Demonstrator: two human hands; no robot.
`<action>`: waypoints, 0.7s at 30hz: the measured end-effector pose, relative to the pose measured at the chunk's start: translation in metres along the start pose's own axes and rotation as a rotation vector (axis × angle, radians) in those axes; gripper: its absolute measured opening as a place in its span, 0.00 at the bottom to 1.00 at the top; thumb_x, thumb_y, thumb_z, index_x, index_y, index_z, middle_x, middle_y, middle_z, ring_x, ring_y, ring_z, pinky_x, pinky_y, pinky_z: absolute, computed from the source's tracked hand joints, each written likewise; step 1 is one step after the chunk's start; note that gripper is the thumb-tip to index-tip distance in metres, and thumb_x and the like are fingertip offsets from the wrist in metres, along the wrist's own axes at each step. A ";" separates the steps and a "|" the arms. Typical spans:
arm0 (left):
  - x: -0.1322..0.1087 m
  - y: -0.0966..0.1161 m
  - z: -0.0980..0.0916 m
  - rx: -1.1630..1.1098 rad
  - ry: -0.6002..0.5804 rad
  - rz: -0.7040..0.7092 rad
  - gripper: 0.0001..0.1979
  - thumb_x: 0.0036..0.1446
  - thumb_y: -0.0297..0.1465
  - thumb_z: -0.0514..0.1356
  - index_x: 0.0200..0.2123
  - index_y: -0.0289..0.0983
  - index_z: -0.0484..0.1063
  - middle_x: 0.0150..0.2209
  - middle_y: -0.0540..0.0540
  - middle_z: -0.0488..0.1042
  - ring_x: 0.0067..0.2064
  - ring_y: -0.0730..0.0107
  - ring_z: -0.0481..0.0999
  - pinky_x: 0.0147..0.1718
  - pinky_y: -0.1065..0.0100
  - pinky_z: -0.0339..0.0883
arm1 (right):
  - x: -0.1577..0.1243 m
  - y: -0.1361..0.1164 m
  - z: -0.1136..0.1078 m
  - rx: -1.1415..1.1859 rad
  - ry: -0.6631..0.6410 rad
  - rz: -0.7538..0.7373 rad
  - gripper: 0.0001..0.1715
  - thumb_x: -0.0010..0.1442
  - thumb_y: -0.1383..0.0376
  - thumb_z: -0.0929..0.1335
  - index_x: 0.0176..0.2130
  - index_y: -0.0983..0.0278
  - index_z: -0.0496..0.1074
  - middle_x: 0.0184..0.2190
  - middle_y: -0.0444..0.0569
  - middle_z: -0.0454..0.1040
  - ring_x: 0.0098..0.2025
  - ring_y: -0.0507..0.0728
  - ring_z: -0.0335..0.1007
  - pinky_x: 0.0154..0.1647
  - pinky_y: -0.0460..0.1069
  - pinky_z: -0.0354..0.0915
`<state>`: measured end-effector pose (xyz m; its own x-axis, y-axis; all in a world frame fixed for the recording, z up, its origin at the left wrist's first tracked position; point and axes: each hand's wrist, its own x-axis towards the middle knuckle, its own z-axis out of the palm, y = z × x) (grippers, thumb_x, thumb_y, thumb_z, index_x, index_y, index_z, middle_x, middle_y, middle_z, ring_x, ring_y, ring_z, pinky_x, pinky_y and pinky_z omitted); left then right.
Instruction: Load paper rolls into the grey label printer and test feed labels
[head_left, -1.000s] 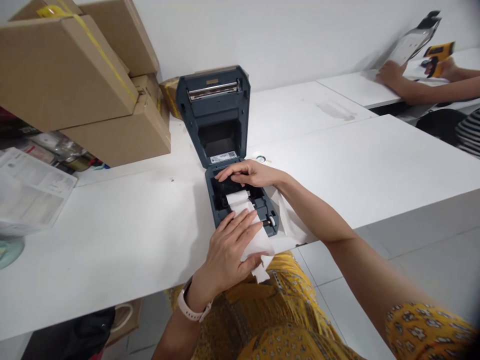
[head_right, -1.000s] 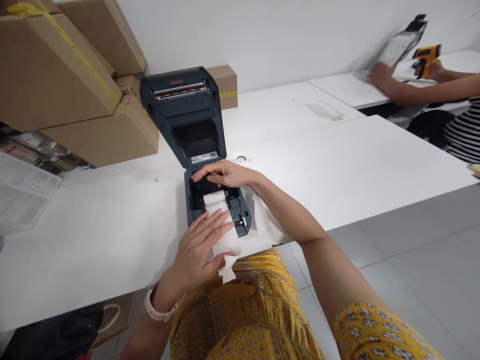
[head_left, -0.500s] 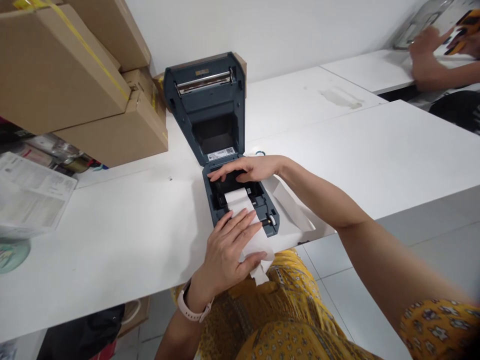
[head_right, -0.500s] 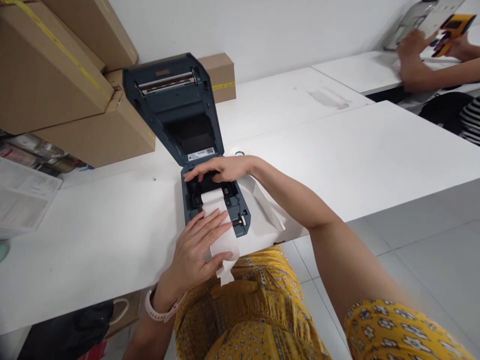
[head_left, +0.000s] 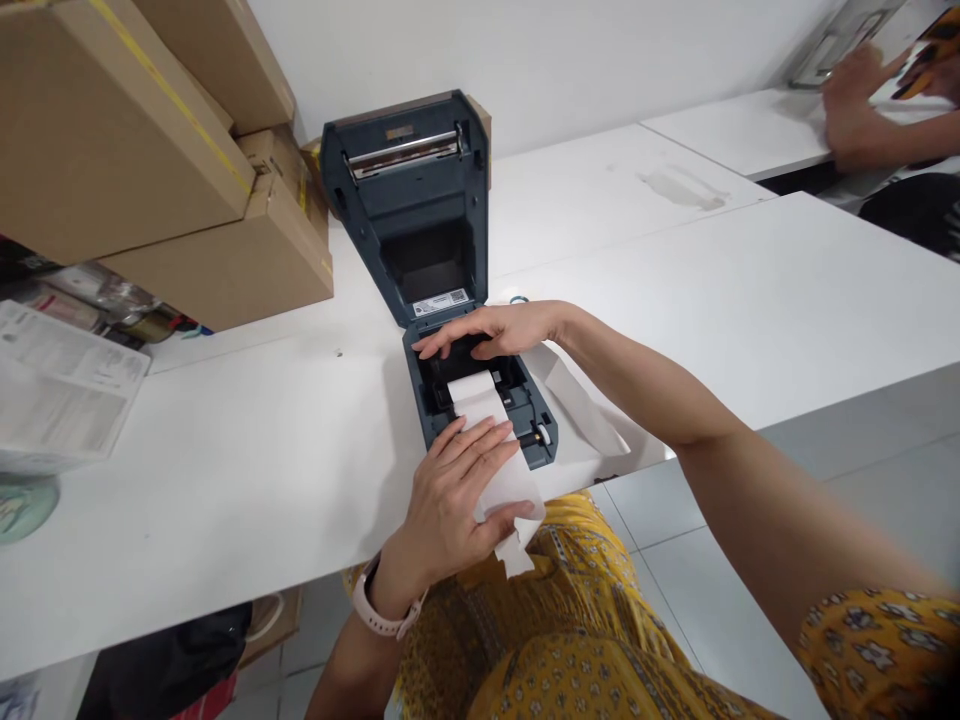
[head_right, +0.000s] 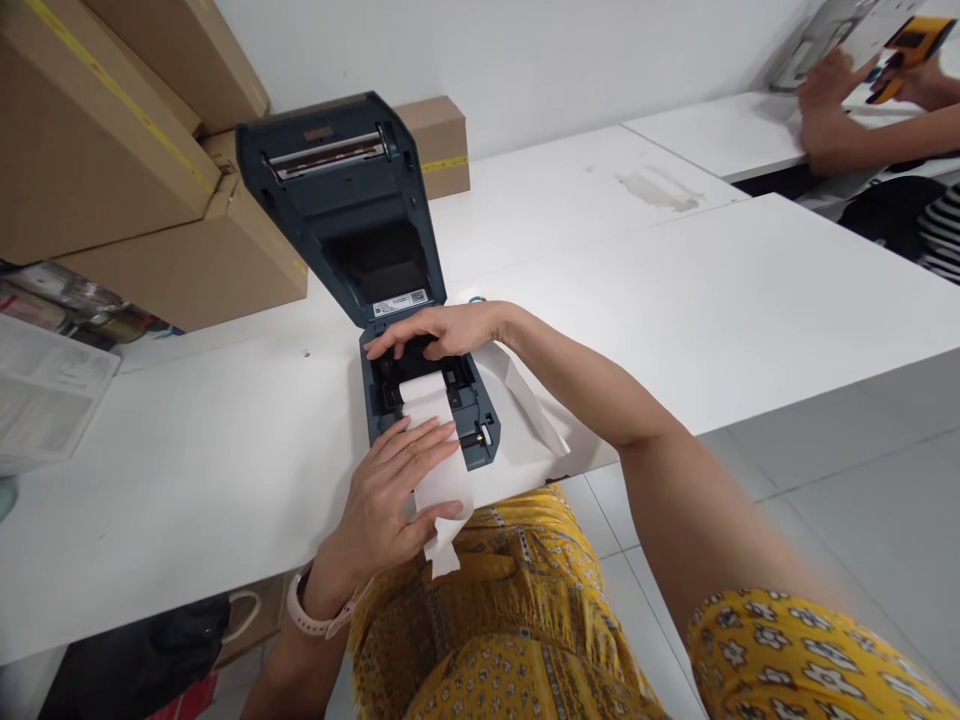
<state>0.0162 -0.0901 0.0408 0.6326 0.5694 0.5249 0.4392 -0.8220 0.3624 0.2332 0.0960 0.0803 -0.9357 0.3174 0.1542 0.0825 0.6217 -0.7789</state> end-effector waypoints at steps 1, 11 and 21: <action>0.000 0.000 0.000 0.000 -0.002 0.001 0.25 0.69 0.47 0.60 0.61 0.38 0.72 0.60 0.38 0.81 0.64 0.52 0.79 0.66 0.45 0.69 | 0.000 0.000 0.000 0.001 -0.001 0.001 0.43 0.57 0.82 0.63 0.68 0.65 0.67 0.70 0.55 0.70 0.61 0.56 0.74 0.65 0.55 0.71; 0.002 0.006 0.001 0.107 -0.055 -0.016 0.27 0.69 0.51 0.58 0.58 0.35 0.71 0.66 0.31 0.75 0.70 0.47 0.71 0.67 0.45 0.68 | -0.001 -0.002 0.002 0.001 0.015 0.013 0.41 0.58 0.82 0.63 0.67 0.63 0.68 0.70 0.53 0.71 0.61 0.55 0.75 0.65 0.55 0.71; 0.005 0.010 0.002 0.135 -0.074 -0.023 0.29 0.68 0.51 0.59 0.61 0.36 0.69 0.66 0.32 0.74 0.70 0.45 0.71 0.67 0.45 0.70 | 0.000 -0.002 0.001 -0.008 0.008 0.015 0.39 0.58 0.82 0.64 0.65 0.63 0.69 0.70 0.53 0.70 0.64 0.56 0.73 0.68 0.56 0.67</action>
<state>0.0250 -0.0958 0.0457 0.6644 0.5911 0.4574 0.5332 -0.8037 0.2642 0.2327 0.0936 0.0813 -0.9315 0.3325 0.1475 0.0992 0.6224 -0.7764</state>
